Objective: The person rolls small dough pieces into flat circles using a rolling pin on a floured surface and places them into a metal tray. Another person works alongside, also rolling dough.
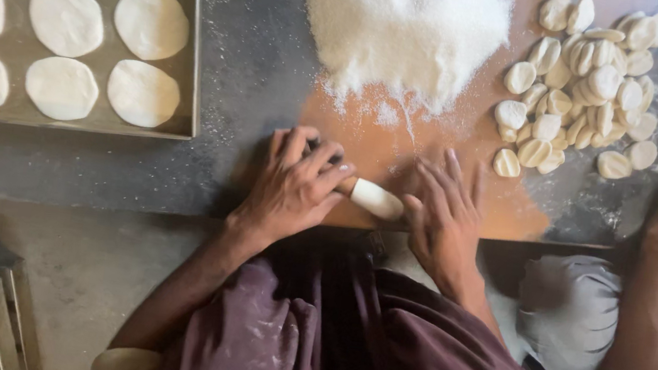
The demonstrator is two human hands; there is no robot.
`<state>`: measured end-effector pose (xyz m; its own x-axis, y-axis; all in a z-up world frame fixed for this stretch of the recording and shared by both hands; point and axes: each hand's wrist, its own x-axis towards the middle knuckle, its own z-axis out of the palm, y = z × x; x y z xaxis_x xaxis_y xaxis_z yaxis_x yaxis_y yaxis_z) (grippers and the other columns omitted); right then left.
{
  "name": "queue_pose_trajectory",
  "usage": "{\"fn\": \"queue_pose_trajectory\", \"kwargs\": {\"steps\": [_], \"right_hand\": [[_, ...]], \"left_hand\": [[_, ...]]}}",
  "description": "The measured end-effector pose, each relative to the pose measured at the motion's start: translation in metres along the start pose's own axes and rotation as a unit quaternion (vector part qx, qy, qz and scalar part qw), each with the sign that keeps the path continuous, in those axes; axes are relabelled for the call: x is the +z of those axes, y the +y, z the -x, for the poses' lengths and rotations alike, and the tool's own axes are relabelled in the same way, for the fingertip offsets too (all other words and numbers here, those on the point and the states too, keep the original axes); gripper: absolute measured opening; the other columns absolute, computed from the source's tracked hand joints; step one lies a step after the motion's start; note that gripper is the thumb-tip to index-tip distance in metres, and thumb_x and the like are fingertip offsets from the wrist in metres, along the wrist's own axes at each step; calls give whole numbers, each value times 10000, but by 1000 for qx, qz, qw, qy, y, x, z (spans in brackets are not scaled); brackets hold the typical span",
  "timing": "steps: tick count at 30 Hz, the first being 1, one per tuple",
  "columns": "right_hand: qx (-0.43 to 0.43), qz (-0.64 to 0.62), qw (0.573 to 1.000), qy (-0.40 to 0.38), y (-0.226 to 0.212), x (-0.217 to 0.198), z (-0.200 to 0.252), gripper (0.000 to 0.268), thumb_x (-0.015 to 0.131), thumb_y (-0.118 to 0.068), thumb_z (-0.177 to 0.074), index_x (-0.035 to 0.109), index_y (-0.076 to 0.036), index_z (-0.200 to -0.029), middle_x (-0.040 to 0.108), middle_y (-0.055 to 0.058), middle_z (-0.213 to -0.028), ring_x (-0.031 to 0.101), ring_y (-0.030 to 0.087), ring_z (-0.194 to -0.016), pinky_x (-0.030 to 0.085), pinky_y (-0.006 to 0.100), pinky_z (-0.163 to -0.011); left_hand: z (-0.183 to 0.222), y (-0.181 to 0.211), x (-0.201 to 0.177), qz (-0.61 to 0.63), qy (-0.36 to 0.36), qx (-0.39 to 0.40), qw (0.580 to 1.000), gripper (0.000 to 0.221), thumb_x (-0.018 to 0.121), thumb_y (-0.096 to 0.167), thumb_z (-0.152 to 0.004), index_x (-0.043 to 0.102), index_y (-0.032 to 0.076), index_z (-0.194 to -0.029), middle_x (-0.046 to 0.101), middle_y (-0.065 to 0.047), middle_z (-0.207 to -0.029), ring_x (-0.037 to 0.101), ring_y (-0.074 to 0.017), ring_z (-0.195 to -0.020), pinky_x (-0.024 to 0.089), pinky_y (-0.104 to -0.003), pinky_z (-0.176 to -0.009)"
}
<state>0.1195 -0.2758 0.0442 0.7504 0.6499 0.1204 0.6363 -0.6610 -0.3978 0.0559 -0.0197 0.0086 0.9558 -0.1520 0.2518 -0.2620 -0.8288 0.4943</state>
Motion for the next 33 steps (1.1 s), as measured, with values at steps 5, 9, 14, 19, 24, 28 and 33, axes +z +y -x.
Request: {"fn": "queue_pose_trajectory", "kwargs": {"steps": [5, 9, 14, 19, 24, 28, 33], "right_hand": [[-219, -38, 974, -35, -21, -8, -33, 530, 720, -157, -868, 598, 40, -1345, 654, 259, -1238, 585, 410, -1213, 494, 486, -1005], [-162, -86, 982, -35, -21, -12, -60, 282, 718, -122, -918, 652, -51, -1183, 690, 172, -1182, 687, 316, -1096, 575, 402, -891], [-72, -103, 990, -71, -28, 5, -61, 312, 684, -65, -921, 662, -12, -1227, 696, 180, -1162, 695, 376, -1025, 573, 443, -845], [-96, -9, 992, -81, -34, 13, -79, 318, 686, -76, -890, 693, 1, -1198, 721, 185, -1140, 728, 347, -933, 600, 431, -791], [-82, -31, 971, -222, -71, -17, -153, 234, 640, -102, -987, 743, -82, -1196, 781, 107, -1060, 783, 199, -777, 616, 321, -670], [-370, -47, 928, -9, -130, -10, -246, 277, 678, 26, -942, 743, -24, -1207, 756, 136, -1183, 739, 294, -1089, 608, 403, -995], [-510, -73, 857, 20, -188, 73, -333, 273, 728, -4, -935, 732, -14, -1208, 721, 140, -1300, 700, 299, -1226, 526, 411, -1089]], "left_hand": [[-4, 3, -11, -4, 3, -9, 1000, 273, 819, 191, -878, 785, 157, -1146, 720, -20, -1064, 567, -200, -1021, 426, -418, -885], [0, -5, -18, 25, 9, -19, 999, 283, 843, 304, -814, 791, 141, -1039, 726, -61, -961, 574, -256, -977, 439, -469, -853], [19, -13, -13, 49, -13, -6, 999, 294, 824, 327, -802, 800, 119, -1009, 730, -76, -976, 575, -255, -964, 453, -469, -836], [47, -17, -3, 9, 53, 29, 998, 149, 746, 172, -905, 794, 149, -1043, 747, -65, -1114, 609, -252, -1066, 487, -459, -918], [49, -20, 0, -2, 86, 40, 995, 158, 736, 134, -905, 754, 124, -1062, 741, -74, -1170, 624, -309, -1125, 491, -503, -957], [45, -19, -12, 10, 40, 37, 998, 222, 733, 191, -873, 749, 121, -1083, 724, -68, -1144, 631, -298, -1139, 488, -517, -1008], [52, -16, -34, 27, 36, 27, 999, 241, 733, 274, -813, 742, 127, -1003, 713, -69, -1039, 618, -295, -1094, 492, -488, -990]]}}
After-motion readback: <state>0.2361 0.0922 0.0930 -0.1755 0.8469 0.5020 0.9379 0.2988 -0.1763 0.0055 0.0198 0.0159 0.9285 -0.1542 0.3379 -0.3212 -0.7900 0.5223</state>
